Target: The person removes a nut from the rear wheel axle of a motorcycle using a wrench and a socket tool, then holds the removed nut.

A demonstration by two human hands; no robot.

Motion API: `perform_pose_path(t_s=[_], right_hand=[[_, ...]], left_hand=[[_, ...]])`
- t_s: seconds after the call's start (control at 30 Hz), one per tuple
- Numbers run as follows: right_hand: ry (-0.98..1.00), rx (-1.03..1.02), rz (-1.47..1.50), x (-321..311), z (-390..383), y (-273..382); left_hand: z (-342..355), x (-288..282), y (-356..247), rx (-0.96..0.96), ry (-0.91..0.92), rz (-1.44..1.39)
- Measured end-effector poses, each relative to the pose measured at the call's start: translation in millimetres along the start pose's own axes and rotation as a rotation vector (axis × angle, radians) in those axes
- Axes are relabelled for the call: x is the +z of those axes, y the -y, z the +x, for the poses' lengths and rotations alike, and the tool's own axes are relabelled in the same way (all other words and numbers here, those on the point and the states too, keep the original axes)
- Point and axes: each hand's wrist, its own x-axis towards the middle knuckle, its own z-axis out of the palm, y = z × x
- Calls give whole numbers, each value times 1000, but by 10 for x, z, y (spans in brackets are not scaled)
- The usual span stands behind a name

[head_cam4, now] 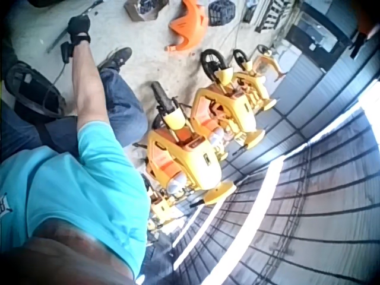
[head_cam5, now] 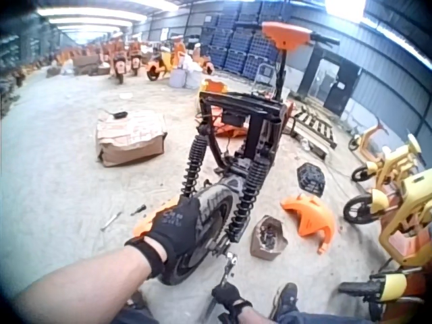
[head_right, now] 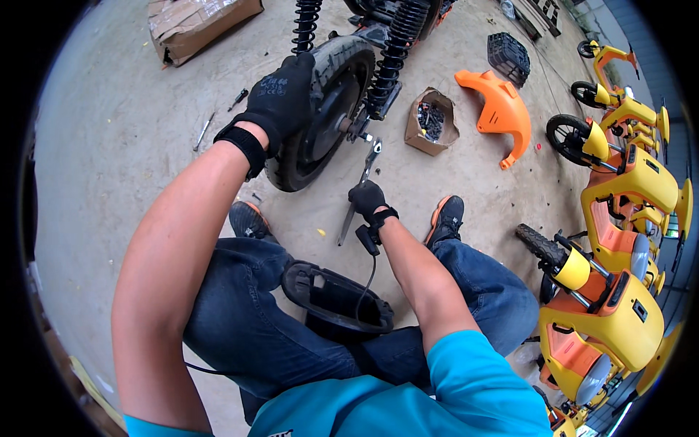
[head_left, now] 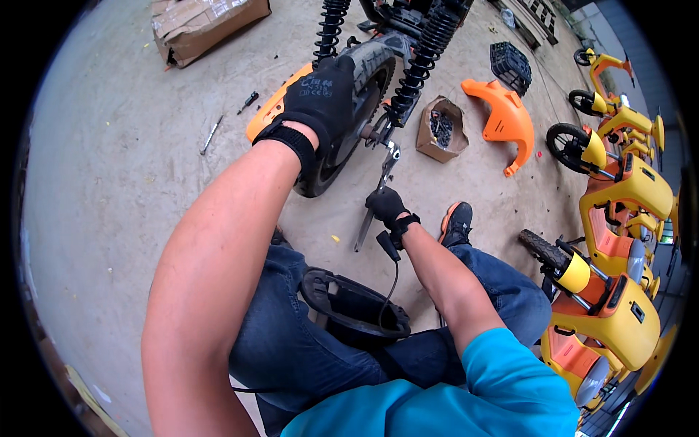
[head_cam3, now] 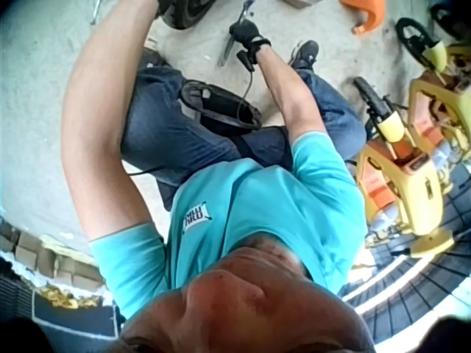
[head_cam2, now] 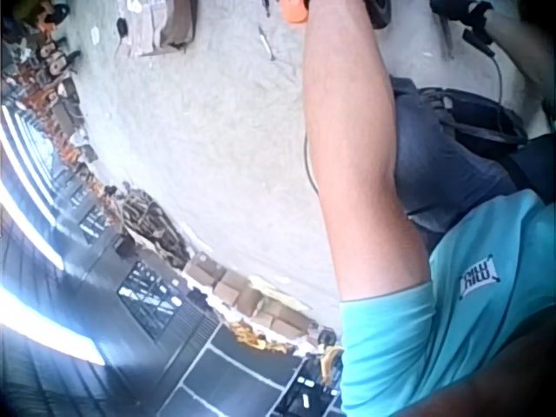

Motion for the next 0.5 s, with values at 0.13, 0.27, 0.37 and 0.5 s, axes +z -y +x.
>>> perform_pose_path(t_s=[0.13, 0.27, 0.37, 0.5], right_hand=[[296, 138, 278, -265, -416, 246], [444, 101, 241, -478, -897, 588], [448, 92, 238, -700, -1263, 971], [463, 73, 192, -883, -1441, 1282]], left_hand=[[-1, 13, 15, 4, -2, 23], [-32, -59, 45, -14, -3, 46], [-20, -36, 57, -10, -10, 34], [-9, 0, 41, 5, -2, 34]])
